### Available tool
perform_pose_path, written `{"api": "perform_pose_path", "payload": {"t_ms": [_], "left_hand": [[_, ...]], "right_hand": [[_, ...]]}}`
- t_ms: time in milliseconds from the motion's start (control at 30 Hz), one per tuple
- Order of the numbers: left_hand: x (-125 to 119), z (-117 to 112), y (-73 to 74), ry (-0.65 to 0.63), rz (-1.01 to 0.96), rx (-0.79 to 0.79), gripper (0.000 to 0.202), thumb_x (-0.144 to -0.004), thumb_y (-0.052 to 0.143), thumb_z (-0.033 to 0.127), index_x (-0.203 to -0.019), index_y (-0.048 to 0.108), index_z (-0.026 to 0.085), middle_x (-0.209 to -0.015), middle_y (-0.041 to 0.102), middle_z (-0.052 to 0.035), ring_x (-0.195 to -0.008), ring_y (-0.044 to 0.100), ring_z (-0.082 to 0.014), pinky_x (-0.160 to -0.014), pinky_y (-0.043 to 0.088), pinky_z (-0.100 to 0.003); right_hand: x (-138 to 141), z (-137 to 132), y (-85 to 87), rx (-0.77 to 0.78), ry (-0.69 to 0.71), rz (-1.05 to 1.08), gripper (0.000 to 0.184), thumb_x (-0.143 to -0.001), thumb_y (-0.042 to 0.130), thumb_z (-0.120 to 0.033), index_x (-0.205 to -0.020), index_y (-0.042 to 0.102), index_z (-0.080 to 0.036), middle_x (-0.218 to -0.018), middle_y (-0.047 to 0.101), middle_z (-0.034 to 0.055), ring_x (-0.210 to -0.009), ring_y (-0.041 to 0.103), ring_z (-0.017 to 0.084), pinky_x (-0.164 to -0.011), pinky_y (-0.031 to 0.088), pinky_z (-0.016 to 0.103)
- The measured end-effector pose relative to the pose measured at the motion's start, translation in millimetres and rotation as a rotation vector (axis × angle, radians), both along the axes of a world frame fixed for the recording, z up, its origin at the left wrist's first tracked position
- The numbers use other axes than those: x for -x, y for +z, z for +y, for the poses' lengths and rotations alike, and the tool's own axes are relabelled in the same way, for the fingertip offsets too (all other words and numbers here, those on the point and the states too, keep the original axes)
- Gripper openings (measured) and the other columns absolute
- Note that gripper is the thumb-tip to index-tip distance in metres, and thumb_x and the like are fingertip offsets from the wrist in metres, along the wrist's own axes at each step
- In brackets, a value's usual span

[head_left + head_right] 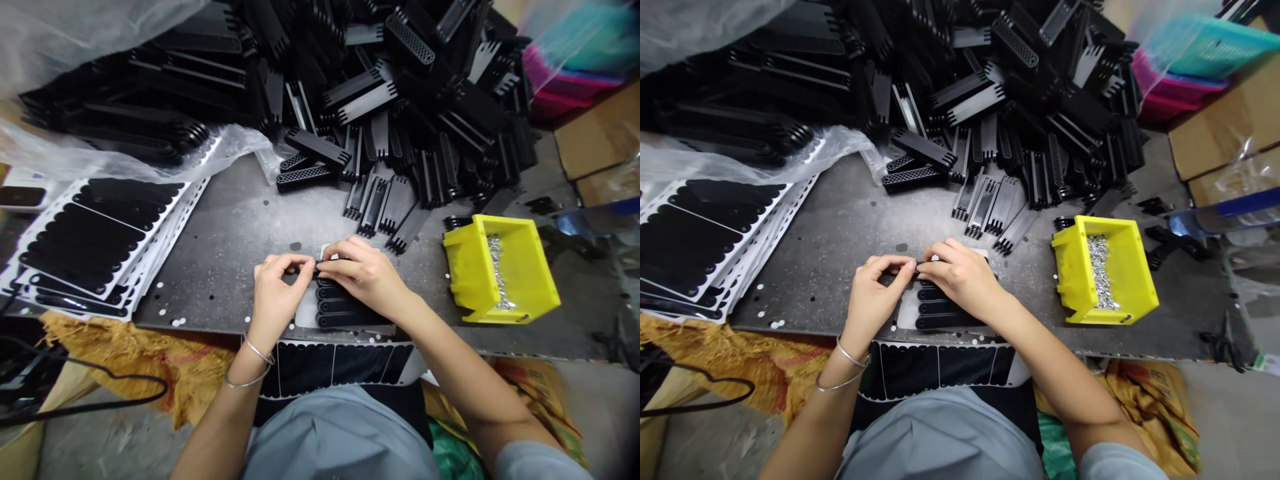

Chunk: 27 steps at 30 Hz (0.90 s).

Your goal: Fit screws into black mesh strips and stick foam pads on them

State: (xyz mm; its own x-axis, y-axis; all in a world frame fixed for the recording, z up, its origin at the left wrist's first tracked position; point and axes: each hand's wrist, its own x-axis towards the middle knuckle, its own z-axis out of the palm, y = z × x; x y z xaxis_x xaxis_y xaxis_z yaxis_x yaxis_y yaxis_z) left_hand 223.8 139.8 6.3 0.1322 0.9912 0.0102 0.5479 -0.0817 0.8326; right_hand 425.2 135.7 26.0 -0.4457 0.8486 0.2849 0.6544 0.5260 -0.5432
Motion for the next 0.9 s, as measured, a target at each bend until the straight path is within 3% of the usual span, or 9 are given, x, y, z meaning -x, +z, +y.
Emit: {"api": "perform_pose_path", "payload": {"t_ms": [133, 267, 567, 633, 700, 733, 800, 867, 900], "left_hand": [[-1, 1, 1.4, -0.001, -0.007, 0.005, 0.013, -0.092, 0.07, 0.032, -0.082, 0.073, 0.025, -0.081, 0.075, 0.001, -0.083, 0.064, -0.0202, -0.088, 0.046, -0.038], [0, 2, 3.0, 0.0, -0.003, 0.001, 0.015, -0.091, 0.069, 0.033, -0.079, 0.073, 0.025, -0.078, 0.074, 0.0012, -0.081, 0.065, -0.0204, -0.086, 0.046, -0.038], [3, 4, 0.7, -0.013, 0.028, 0.01, 0.018, -0.092, 0.068, 0.038, -0.081, 0.073, 0.025, -0.081, 0.074, -0.0003, -0.081, 0.065, -0.0209, -0.088, 0.047, -0.039], [7, 5, 2.7, -0.033, 0.052, 0.001, 0.021, -0.094, 0.066, 0.04, -0.082, 0.072, 0.024, -0.083, 0.074, -0.0013, -0.084, 0.066, -0.0218, -0.092, 0.048, -0.041], [8, 5, 6.4, -0.074, 0.073, -0.056, 0.022, -0.097, 0.063, 0.044, -0.095, 0.072, 0.024, -0.098, 0.075, -0.0047, -0.098, 0.066, -0.0247, -0.099, 0.048, -0.044], [7, 4, 8.6, -0.135, 0.082, -0.093, 0.029, -0.096, 0.064, 0.048, -0.109, 0.071, 0.024, -0.114, 0.073, -0.0078, -0.112, 0.064, -0.0276, -0.104, 0.046, -0.046], [-2, -1, 12.6, -0.343, 0.121, -0.166, 0.073, -0.084, 0.075, 0.063, -0.143, 0.055, 0.024, -0.149, 0.056, -0.0149, -0.14, 0.048, -0.0359, -0.116, 0.039, -0.054], [-18, -8, 15.0, -0.569, 0.218, -0.204, 0.118, -0.064, 0.087, 0.069, -0.159, 0.035, 0.022, -0.162, 0.04, -0.0205, -0.151, 0.034, -0.0437, -0.123, 0.028, -0.062], [-26, -13, 15.3, -0.621, 0.282, -0.21, 0.124, -0.06, 0.091, 0.066, -0.16, 0.033, 0.02, -0.16, 0.041, -0.022, -0.15, 0.034, -0.0455, -0.124, 0.024, -0.064]], "right_hand": [[-28, -9, 14.0, 0.101, -0.108, 0.038, 0.018, -0.099, 0.068, -0.035, -0.109, 0.079, -0.025, -0.103, 0.072, 0.0075, -0.091, 0.064, 0.021, -0.081, 0.055, 0.038], [-61, -20, 18.1, 0.237, -0.241, 0.211, 0.013, -0.099, 0.068, -0.031, -0.099, 0.079, -0.023, -0.092, 0.073, 0.0038, -0.083, 0.068, 0.017, -0.076, 0.055, 0.033], [-73, -22, 0.4, 0.21, -0.189, 0.267, 0.011, -0.098, 0.069, -0.028, -0.098, 0.079, -0.024, -0.092, 0.069, 0.0026, -0.08, 0.064, 0.016, -0.073, 0.054, 0.032], [-77, -27, 1.5, 0.135, -0.257, 0.223, 0.012, -0.098, 0.069, -0.03, -0.101, 0.08, -0.026, -0.093, 0.064, 0.0032, -0.083, 0.062, 0.017, -0.076, 0.054, 0.034], [-78, -37, 2.3, 0.015, -0.407, 0.179, 0.019, -0.1, 0.065, -0.029, -0.113, 0.079, -0.029, -0.097, 0.061, 0.0045, -0.087, 0.062, 0.019, -0.079, 0.055, 0.037], [-76, -42, 1.9, -0.032, -0.469, 0.155, 0.025, -0.102, 0.061, -0.029, -0.123, 0.075, -0.031, -0.104, 0.062, 0.0059, -0.094, 0.063, 0.021, -0.084, 0.055, 0.039], [-67, -54, -1.8, -0.049, -0.472, 0.072, 0.041, -0.105, 0.055, -0.031, -0.146, 0.06, -0.034, -0.129, 0.063, 0.0097, -0.118, 0.062, 0.026, -0.099, 0.053, 0.046], [-57, -64, -8.5, 0.007, -0.335, -0.034, 0.055, -0.107, 0.051, -0.038, -0.161, 0.04, -0.035, -0.154, 0.053, 0.0107, -0.144, 0.048, 0.032, -0.112, 0.045, 0.055], [-54, -69, -11.7, 0.042, -0.265, -0.069, 0.059, -0.107, 0.048, -0.042, -0.164, 0.033, -0.035, -0.16, 0.048, 0.0101, -0.151, 0.041, 0.034, -0.116, 0.041, 0.059]]}}
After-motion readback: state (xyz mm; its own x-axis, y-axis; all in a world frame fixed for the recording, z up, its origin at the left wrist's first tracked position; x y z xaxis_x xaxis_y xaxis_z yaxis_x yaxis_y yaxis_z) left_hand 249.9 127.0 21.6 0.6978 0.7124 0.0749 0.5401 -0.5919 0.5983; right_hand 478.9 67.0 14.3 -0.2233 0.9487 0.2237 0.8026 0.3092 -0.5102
